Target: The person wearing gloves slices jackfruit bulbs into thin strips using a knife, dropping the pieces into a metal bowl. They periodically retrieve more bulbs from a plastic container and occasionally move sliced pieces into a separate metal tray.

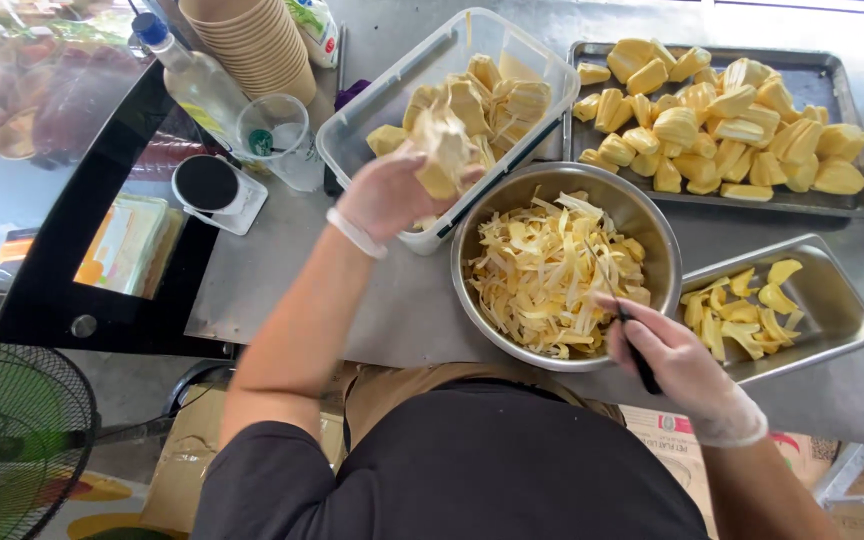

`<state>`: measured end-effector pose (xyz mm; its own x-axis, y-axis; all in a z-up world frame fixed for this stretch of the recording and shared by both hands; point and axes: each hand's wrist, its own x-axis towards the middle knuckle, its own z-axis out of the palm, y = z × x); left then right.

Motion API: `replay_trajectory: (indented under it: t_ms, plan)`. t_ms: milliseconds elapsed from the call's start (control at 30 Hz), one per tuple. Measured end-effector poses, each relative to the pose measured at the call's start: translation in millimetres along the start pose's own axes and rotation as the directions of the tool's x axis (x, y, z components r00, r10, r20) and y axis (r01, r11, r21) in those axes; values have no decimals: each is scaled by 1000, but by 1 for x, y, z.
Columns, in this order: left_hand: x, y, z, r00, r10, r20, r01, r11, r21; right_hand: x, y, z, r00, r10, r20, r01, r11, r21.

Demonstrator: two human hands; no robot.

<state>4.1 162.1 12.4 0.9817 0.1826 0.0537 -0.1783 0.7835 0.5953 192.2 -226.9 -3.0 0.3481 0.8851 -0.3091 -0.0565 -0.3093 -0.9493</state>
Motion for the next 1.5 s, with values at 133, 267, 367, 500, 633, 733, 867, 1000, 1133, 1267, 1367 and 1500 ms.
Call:
replay_trajectory:
  t_ms: [133,267,367,500,633,733,867,1000,1133,1267,1367,1500]
  plan:
    - [-5,-80,42,996,93,-14,-94,965,-244,15,-11,37,985,-166,-52,161,983,-93]
    - [-5,-122,66,970,205,-127,-234,931,-281,17,-34,63,874,-474,-109,370,793,-484]
    - [-5,-140,84,915,300,-270,-343,931,-127,17,-45,79,865,-494,-94,343,717,-607]
    - [-9,-150,97,799,527,-289,-524,846,92,19,-51,87,868,-491,-71,329,677,-658]
    - [-7,-149,93,802,537,-262,-556,831,1,23,-53,89,822,-569,-23,412,622,-666]
    - [-6,-157,84,793,549,-266,-569,822,0,25,-57,92,857,-514,-33,360,643,-676]
    - [3,-169,77,764,584,-274,-573,809,127,34,-68,97,918,-386,-95,214,680,-701]
    - [5,-166,80,774,511,-374,-526,848,69,43,-72,96,846,-529,-61,352,641,-682]
    - [-3,-151,83,805,511,-302,-559,824,-94,39,-63,96,870,-490,-61,322,656,-682]
    - [0,-159,87,799,515,-311,-542,841,0,46,-59,93,844,-532,-60,337,614,-713]
    - [-3,-163,87,804,493,-333,-505,861,55,50,-59,91,792,-609,-41,395,564,-725]
    - [-15,-159,85,672,739,52,-444,345,827,50,-60,92,840,-540,-47,364,627,-689]
